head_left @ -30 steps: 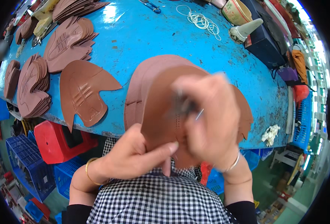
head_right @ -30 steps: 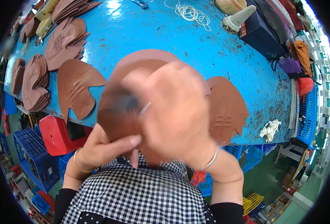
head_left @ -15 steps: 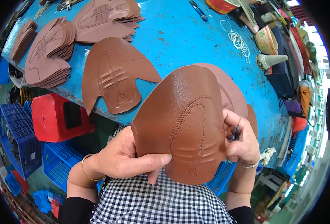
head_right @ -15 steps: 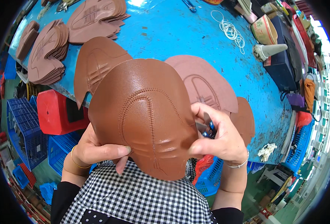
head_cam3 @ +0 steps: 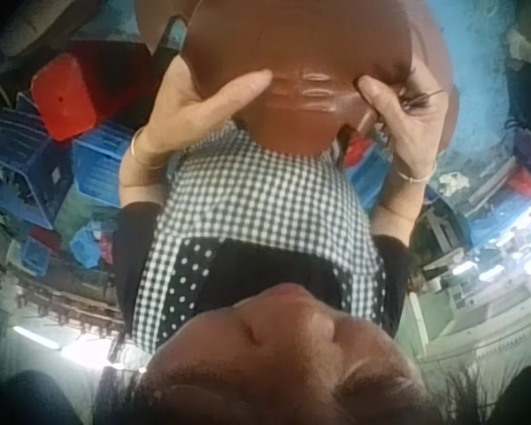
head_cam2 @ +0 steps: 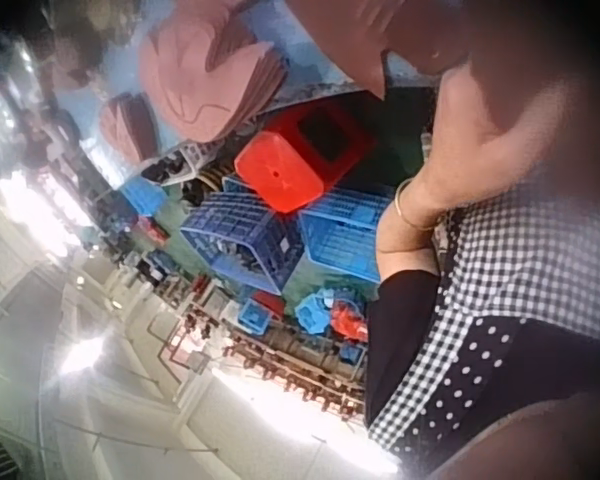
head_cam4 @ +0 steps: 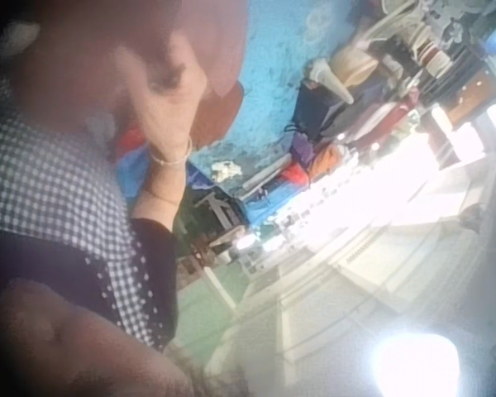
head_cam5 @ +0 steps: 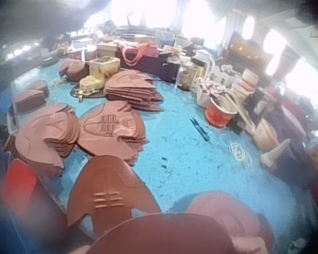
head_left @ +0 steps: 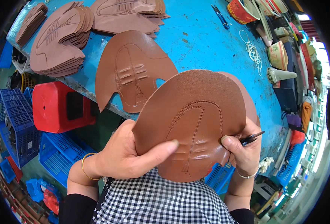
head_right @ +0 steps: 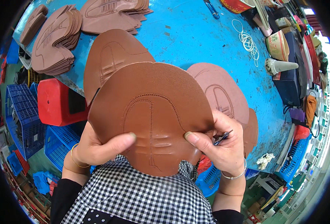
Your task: Trimming excess material from brown leather shoe upper components using snips and marking them for assembly.
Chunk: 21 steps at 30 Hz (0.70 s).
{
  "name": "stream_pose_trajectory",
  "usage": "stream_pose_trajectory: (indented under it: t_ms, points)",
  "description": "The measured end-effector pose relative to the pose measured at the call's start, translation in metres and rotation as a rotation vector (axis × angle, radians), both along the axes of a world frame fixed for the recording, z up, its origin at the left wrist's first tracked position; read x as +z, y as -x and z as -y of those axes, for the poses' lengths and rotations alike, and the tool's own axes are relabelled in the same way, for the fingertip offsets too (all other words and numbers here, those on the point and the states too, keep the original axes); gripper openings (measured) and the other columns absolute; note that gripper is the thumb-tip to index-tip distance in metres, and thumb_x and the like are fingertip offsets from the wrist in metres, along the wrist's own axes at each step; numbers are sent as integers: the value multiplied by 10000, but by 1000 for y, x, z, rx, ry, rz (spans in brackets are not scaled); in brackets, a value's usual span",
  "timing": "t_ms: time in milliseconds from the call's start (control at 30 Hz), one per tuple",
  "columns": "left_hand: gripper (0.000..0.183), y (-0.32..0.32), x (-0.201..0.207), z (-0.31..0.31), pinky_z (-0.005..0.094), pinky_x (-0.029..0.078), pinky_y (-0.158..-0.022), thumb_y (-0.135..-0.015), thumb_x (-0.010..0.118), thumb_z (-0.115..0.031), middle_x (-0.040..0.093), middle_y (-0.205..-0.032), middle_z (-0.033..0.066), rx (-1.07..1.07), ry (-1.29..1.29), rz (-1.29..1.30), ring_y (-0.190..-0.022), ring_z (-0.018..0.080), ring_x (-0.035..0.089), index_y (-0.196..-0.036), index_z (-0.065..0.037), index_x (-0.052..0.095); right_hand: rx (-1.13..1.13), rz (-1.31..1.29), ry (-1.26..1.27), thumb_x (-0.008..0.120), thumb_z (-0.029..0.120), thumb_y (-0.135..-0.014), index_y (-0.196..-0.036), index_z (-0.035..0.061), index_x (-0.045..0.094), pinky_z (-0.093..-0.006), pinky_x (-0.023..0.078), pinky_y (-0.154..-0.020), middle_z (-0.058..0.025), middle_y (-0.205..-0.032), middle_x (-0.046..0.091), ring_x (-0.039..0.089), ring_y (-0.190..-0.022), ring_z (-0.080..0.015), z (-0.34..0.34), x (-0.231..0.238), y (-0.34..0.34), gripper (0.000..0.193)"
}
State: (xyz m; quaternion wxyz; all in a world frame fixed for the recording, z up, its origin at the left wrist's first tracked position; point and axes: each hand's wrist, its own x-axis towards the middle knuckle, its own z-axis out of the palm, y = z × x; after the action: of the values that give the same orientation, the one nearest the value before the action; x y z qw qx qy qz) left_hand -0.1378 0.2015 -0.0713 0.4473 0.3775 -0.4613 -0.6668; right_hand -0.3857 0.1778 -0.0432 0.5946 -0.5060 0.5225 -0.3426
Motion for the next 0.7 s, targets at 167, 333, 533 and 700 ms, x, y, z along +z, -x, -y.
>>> stream_pose_trajectory:
  t_ms: [167,333,533,700]
  points:
    - [398,-14,5,8,295,494,-865,-768,741,-1,667,-1052,76,324,-86,208,-973,154,617,-1138,54,606,-191,-183,305,671,12,-849,-959,-22,633,-216,474,-629,-64,-824,663,603,-693,-89,15,12,31,121]
    - [216,-52,-26,47,197,318,-357,-850,691,-116,588,-652,12,535,-101,469,-375,53,427,-993,21,605,-263,-466,278,618,-6,-878,-959,-10,629,-221,477,-697,-48,-851,651,608,-767,-99,11,5,110,81]
    - [487,-66,-39,58,193,430,-561,-882,673,-143,627,-1079,107,460,177,1024,-628,79,552,-1302,4,474,184,-860,449,833,284,-642,-1133,76,649,-256,416,-571,-34,-733,489,519,-625,-151,-17,0,96,564]
    - [495,-59,-29,56,210,455,-652,-906,654,-153,606,-1186,74,700,417,1321,-738,86,578,-1347,-24,471,430,-1138,505,814,281,-630,-1247,138,608,-319,428,-510,-59,-770,461,525,-590,-214,-30,-6,94,666]
